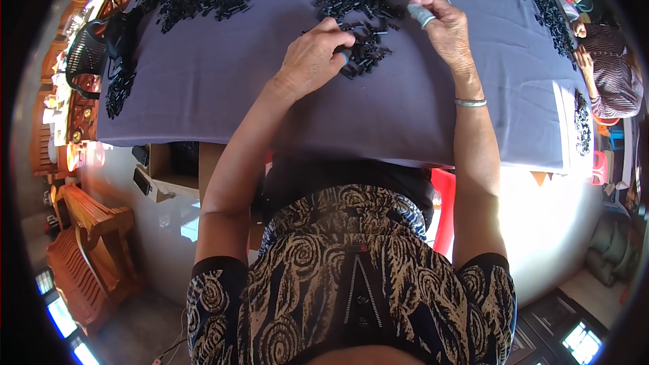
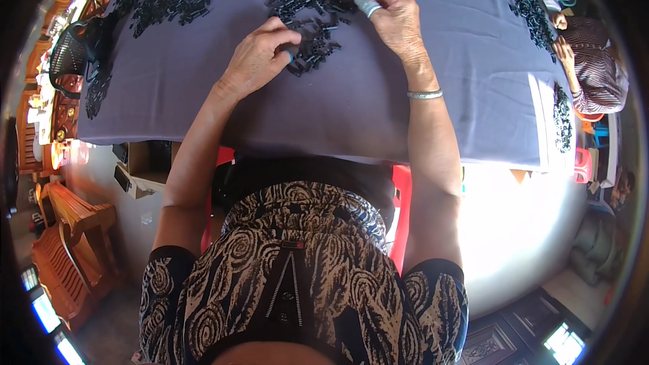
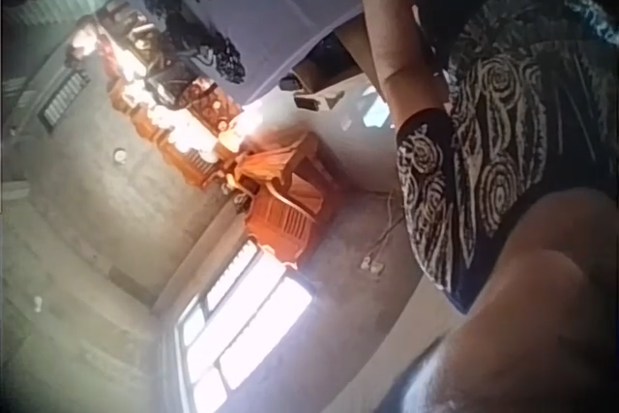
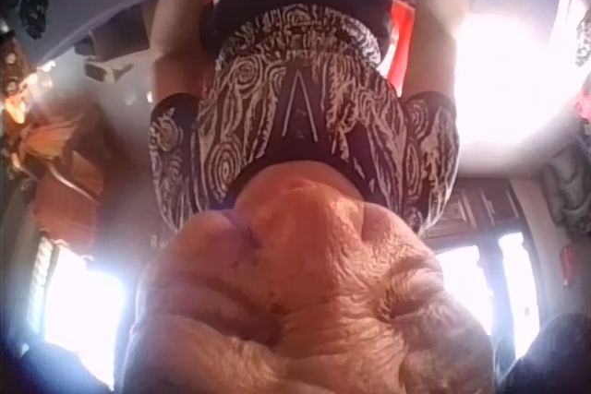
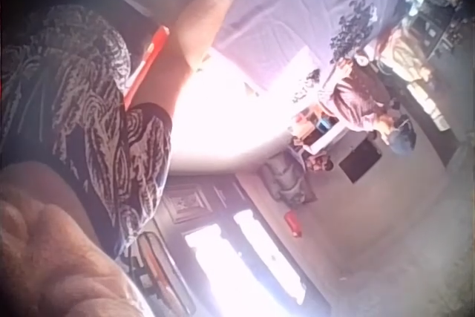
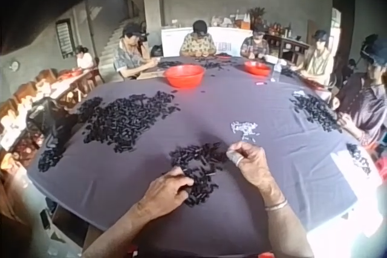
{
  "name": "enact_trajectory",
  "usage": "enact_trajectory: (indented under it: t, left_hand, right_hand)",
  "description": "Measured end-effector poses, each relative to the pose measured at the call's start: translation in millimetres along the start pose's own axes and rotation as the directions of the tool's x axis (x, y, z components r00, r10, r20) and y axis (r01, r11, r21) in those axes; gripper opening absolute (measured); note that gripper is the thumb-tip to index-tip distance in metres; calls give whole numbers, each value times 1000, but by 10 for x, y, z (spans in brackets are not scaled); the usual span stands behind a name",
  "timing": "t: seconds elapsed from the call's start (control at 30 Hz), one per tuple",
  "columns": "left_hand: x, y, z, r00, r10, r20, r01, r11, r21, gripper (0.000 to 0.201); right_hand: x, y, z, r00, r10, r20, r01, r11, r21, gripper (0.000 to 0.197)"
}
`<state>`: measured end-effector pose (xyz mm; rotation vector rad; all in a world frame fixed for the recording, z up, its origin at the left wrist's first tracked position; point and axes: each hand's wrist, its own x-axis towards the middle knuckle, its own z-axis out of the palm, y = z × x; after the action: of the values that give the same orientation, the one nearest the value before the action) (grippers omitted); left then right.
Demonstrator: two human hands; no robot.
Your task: Sorting small black plastic components on a table.
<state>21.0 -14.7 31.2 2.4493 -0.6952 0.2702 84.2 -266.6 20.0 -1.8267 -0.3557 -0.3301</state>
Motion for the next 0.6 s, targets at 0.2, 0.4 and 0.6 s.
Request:
enact_trajectory:
  t: [0.2, 0.4, 0.6]
  left_hand:
    - [33, -51, -13, 996, 40, 77, -37, 998, -43, 23]
    - [100, 56, -88, 976, 1, 219, -5, 1000, 20, 18]
    - [101, -8, -72, 969, -22, 247, 20, 1000, 11, 16]
  right_hand:
    - [71, 31, -443, 961, 63, -271, -49, 997, 58, 13]
    - [-7, 164, -753, 964, 205, -168, -232, 959, -160, 12]
    - [-38, 126, -724, 973, 232, 6, -215, 908, -359, 12]
